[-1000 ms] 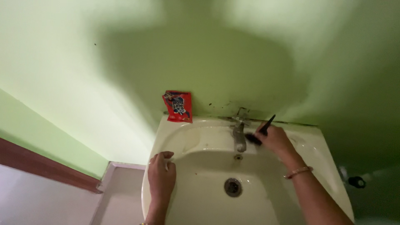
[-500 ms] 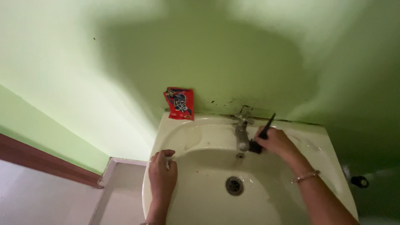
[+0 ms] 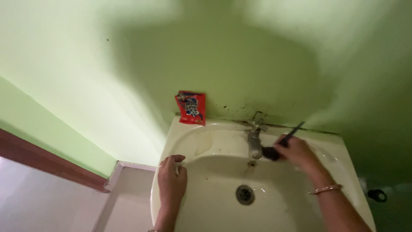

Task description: The person cleans the edge of a bathroom sink and the wall behind it. They apply cleaning powder from a packet and scrub the surfaces using a brush.

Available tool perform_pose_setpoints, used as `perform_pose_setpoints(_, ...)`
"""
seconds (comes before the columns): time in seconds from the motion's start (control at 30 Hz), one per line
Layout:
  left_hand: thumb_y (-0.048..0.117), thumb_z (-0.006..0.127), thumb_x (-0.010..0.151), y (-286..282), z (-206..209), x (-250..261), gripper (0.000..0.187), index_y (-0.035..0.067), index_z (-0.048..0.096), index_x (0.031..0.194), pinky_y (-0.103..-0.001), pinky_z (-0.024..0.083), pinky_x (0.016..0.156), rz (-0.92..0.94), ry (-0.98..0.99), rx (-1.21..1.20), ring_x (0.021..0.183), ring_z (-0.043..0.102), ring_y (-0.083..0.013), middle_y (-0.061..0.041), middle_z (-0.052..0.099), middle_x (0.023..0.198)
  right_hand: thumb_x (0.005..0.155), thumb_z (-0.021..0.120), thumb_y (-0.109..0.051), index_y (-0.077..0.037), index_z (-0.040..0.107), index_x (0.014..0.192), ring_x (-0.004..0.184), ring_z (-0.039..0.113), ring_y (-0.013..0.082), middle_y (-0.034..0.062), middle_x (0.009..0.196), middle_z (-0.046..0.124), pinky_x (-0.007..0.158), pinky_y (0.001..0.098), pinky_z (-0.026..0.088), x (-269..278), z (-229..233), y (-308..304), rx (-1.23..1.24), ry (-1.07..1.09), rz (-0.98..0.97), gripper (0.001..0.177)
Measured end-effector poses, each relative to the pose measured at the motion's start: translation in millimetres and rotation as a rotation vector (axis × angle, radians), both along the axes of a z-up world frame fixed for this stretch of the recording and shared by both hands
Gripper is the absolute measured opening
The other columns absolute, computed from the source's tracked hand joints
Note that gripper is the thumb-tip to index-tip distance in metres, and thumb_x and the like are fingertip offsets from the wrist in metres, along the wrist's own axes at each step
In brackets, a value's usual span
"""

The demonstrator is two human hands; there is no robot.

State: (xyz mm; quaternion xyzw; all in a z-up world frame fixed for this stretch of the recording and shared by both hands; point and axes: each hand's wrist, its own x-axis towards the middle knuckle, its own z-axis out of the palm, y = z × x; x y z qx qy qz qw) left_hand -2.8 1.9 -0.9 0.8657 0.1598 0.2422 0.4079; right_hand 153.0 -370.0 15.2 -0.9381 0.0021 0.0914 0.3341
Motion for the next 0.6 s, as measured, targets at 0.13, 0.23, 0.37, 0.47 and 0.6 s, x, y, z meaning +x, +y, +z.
perform_pose_setpoints(0.13, 0.0, 0.059, 0.081, 0, 0, 5, 0.023, 0.004, 0.07, 0.101, -0.041, 0.053, 0.088, 0.003, 0.011, 0.032, 0.1, 0.067, -0.0274, -0.01, 0.073, 0.101, 0.094, 0.071, -0.03, -0.009, 0.077, 0.105, 0.08, 0.077, 0.0266, 0.0133, 0.092, 0.08, 0.076, 0.0401, 0.061, 27, 5, 0, -0.145, -0.109, -0.08, 0.025)
perform_pose_setpoints(0.23, 0.0, 0.058, 0.081, 0, -2, 2, 0.024, 0.005, 0.07, 0.102, -0.042, 0.053, 0.087, -0.002, 0.007, 0.044, 0.099, 0.067, -0.0279, -0.011, 0.072, 0.102, 0.093, 0.07, -0.03, -0.01, 0.078, 0.107, 0.08, 0.074, 0.0311, 0.0162, 0.09, 0.077, 0.076, 0.0422, 0.059, 34, -15, 22, -0.255, -0.203, 0.062, 0.026)
perform_pose_setpoints(0.37, -0.001, 0.058, 0.081, 1, 1, 2, 0.024, 0.004, 0.07, 0.101, -0.042, 0.053, 0.086, -0.006, 0.011, 0.022, 0.098, 0.066, -0.029, -0.011, 0.072, 0.101, 0.089, 0.07, -0.029, -0.01, 0.078, 0.107, 0.078, 0.075, 0.0305, 0.0138, 0.09, 0.078, 0.074, 0.0421, 0.06, 45, -29, 3, -0.184, -0.246, 0.034, 0.028)
perform_pose_setpoints(0.47, 0.0, 0.059, 0.082, 0, 2, 0, 0.024, 0.005, 0.07, 0.103, -0.042, 0.052, 0.085, -0.015, 0.018, -0.018, 0.097, 0.066, -0.0287, -0.01, 0.072, 0.101, 0.1, 0.067, -0.037, -0.003, 0.079, 0.104, 0.079, 0.076, 0.0315, 0.0166, 0.089, 0.079, 0.075, 0.0427, 0.061, 42, -18, -56, -0.343, -0.064, -0.158, 0.037)
perform_pose_setpoints(0.6, 0.001, 0.059, 0.082, -3, -1, 0, 0.022, 0.005, 0.069, 0.101, -0.043, 0.052, 0.085, -0.024, -0.023, 0.058, 0.1, 0.065, -0.0295, -0.01, 0.072, 0.101, 0.098, 0.065, -0.033, -0.008, 0.077, 0.107, 0.077, 0.077, 0.0284, 0.0137, 0.087, 0.079, 0.073, 0.0427, 0.061, 16, -15, -66, -0.228, -0.134, -0.237, 0.029)
